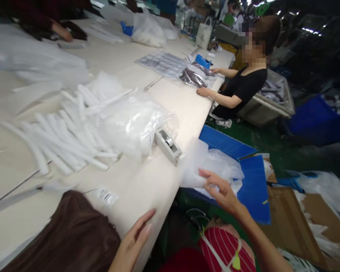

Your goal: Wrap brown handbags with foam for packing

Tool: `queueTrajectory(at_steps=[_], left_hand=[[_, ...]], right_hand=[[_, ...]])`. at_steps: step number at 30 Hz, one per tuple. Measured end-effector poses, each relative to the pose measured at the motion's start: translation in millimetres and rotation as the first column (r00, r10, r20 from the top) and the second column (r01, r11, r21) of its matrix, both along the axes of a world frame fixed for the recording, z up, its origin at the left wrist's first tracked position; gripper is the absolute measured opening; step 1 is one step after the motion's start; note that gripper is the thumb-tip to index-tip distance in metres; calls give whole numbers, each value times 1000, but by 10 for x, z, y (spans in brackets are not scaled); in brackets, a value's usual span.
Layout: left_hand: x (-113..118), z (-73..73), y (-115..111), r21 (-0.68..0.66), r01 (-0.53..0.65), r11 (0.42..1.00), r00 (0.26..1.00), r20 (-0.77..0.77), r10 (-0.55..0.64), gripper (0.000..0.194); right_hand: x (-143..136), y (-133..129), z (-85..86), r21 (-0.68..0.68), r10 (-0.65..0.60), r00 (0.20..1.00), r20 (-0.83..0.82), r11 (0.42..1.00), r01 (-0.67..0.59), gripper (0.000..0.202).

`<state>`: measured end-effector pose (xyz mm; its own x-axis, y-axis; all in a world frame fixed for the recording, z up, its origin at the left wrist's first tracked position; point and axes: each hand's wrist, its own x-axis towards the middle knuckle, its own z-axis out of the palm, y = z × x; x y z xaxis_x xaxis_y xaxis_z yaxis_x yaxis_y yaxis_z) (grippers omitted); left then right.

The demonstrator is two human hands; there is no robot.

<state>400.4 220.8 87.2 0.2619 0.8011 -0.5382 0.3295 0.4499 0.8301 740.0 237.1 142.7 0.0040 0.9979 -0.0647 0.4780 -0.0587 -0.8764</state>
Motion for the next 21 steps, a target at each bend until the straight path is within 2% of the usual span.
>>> queueTrajectory(at_steps=[1, 3, 5, 7, 9, 11, 13, 15, 16, 18, 20, 21], left_hand=[[45, 81, -3, -16, -28, 999, 996, 84, 29, 66], [76, 192, -26, -31, -81, 996, 960, 265, 87, 64], [26, 246, -78, -42, -127, 991, 916, 378, 133, 54], [-74, 279, -166, -33, -206, 978, 889, 412, 201, 44], [-175, 322, -285, -16, -338, 941, 842, 442, 310, 43], [-237, 372, -424, -21, -425, 905, 776, 507, 377, 43], [-235, 393, -572, -47, -403, 914, 739, 573, 355, 43], [-181, 354, -723, -52, -333, 941, 739, 605, 295, 43], [-147, 314, -800, -43, -303, 952, 750, 606, 266, 42], [-104, 216, -953, 13, -249, 968, 818, 538, 203, 37], [-149, 134, -1090, 167, -145, 975, 934, 347, 80, 32], [-216, 109, -1144, 283, -77, 956, 978, 207, 17, 29]], right_hand=[[-285, -121, 69, -5, 149, 989, -10, 989, -149, 18], [-764, -347, 148, -28, 379, 925, -11, 925, -379, 23], [-1080, -535, 163, -55, 485, 873, -42, 872, -487, 29], [-1242, -680, 123, -99, 491, 860, -137, 857, -505, 27], [-1306, -786, 40, -179, 357, 861, -361, 880, -440, 32], [-1345, -849, -59, -328, 88, 782, -617, 875, -357, 49], [-1418, -872, -143, -461, -153, 646, -748, 820, -339, 66], [-1543, -863, -196, -506, -251, 572, -781, 791, -343, 75], [-1617, -848, -212, -508, -278, 557, -782, 803, -313, 75], [-1748, -797, -233, -513, -351, 554, -755, 842, -166, 59], [-1785, -737, -234, -512, -418, 576, -703, 859, -1, 34], [-1743, -715, -220, -511, -443, 593, -672, 858, 61, 25]])
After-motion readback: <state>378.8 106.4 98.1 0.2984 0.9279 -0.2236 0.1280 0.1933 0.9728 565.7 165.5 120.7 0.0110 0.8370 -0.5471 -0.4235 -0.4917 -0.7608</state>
